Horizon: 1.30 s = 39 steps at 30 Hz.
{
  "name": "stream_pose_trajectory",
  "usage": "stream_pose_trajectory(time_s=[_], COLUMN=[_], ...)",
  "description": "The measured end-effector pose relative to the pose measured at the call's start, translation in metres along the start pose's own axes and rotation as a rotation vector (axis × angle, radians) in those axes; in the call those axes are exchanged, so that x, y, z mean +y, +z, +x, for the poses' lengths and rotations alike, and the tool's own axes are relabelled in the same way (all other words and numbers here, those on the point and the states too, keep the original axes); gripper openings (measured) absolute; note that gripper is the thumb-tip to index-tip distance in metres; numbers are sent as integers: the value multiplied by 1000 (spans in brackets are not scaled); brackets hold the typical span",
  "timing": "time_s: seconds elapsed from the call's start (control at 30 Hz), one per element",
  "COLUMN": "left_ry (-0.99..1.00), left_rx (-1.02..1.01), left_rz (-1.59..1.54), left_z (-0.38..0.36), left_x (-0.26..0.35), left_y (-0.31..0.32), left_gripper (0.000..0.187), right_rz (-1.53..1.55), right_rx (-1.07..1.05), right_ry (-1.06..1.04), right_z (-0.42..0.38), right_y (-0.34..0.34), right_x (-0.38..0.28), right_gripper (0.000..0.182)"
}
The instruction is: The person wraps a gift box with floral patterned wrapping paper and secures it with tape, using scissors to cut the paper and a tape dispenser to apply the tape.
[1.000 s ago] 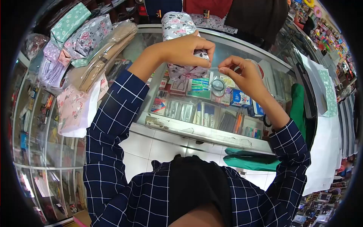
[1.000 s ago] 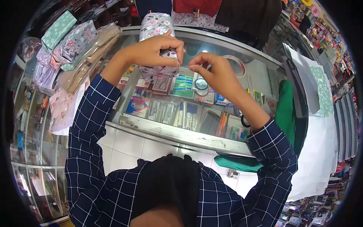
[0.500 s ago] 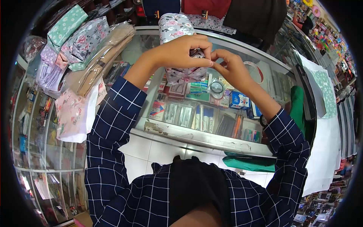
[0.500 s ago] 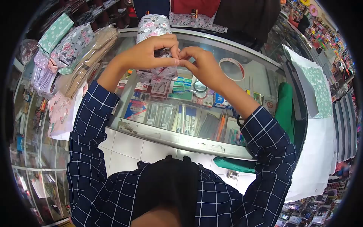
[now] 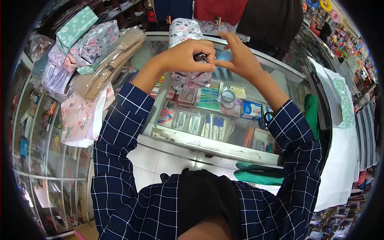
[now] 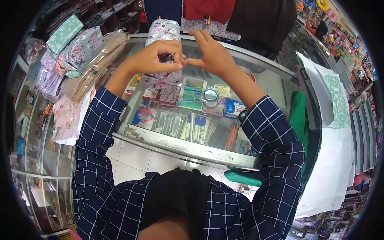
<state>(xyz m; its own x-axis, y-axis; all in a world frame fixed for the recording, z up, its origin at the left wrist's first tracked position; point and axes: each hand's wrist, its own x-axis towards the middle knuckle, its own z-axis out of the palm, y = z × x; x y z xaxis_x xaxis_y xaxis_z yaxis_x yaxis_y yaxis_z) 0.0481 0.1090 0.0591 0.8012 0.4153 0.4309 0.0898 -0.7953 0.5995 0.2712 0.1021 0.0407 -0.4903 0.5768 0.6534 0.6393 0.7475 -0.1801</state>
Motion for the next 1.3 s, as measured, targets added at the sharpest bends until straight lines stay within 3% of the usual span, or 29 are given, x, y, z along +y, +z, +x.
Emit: stream_pose_trajectory(time_s=[0.17,0.2,0.3,0.4,0.5,0.73,0.83,1.3], left_ry=[121,125,113,-148,-265,-225,-217,-227], left_rx=[243,285,413,150,188,329,392,429], left_rz=[-4,23,83,455,280,297,290,285], left_z=[-10,-14,-52,-88,-86,-83,-83,-83], left_x=[9,12,22,17,20,11,9,15], left_y=[0,-3,-10,-2,2,12,17,24], left_gripper=[17,23,45,57,61,55,51,45], right_rz=[162,384,292,292,257,194,243,256], right_rx=[73,-14,-86,-236,-172,-32,-54,-101], right_ry=[-15,79,-278,-217,-216,-169,-109,-119], right_z=[16,16,10,3,-3,-6,-6,-6], right_y=[9,0,-15,-3,23,39,38,29], right_x=[16,-2,-31,-42,-41,-44,-47,-47], right_gripper=[45,43,45,41,45,44,35,38])
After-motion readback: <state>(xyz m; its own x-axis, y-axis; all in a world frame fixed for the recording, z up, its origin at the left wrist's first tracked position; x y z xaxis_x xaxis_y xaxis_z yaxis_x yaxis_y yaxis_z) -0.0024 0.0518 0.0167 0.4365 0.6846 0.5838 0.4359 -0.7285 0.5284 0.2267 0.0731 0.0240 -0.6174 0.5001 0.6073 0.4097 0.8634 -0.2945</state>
